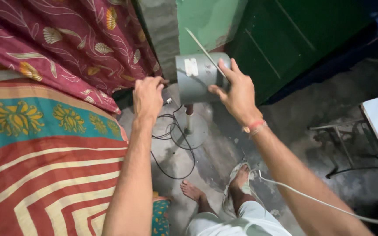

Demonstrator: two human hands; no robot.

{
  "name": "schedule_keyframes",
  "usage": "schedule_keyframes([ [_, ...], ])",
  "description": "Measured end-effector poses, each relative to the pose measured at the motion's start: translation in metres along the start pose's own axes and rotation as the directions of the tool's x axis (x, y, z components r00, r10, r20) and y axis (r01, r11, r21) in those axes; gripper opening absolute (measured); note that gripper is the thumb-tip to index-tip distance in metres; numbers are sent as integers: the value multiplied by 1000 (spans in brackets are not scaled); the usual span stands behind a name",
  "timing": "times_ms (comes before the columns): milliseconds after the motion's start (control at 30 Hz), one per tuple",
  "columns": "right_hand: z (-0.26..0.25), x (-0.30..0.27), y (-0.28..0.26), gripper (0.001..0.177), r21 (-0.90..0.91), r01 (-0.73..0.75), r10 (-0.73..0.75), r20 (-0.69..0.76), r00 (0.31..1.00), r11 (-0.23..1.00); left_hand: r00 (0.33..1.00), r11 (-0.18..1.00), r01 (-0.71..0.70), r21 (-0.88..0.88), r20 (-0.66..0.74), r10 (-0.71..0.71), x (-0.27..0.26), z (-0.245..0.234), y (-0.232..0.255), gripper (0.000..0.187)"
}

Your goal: The person assembles a pedestal fan by attaching the motor housing to the stand and securing the front grill with screws. They use a screwdriver to tighten the screws on the motor and the grill.

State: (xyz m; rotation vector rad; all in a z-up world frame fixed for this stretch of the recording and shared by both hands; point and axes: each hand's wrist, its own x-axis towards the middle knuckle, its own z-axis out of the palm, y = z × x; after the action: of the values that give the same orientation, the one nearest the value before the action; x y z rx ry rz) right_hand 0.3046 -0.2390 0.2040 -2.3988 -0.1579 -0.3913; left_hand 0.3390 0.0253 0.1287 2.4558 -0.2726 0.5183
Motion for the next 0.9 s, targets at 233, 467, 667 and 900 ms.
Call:
schedule_keyframes([
  [233,32,97,16,86,14,152,-153,138,979,988,971,967,225,122,52,-232,45,0,-19,15],
  [467,48,162,40,85,112,284,-304,427,852,952,868,870,482,104,76,-490,-2,-1,27,20],
  [667,28,165,54,78,83,190,-207,438,875,978,835,846,523,103,136,-533,6,21,80,17],
  [900,29,180,80,91,85,139,-161,371,915,987,856,857,506,103,64,-513,35,38,103,17],
])
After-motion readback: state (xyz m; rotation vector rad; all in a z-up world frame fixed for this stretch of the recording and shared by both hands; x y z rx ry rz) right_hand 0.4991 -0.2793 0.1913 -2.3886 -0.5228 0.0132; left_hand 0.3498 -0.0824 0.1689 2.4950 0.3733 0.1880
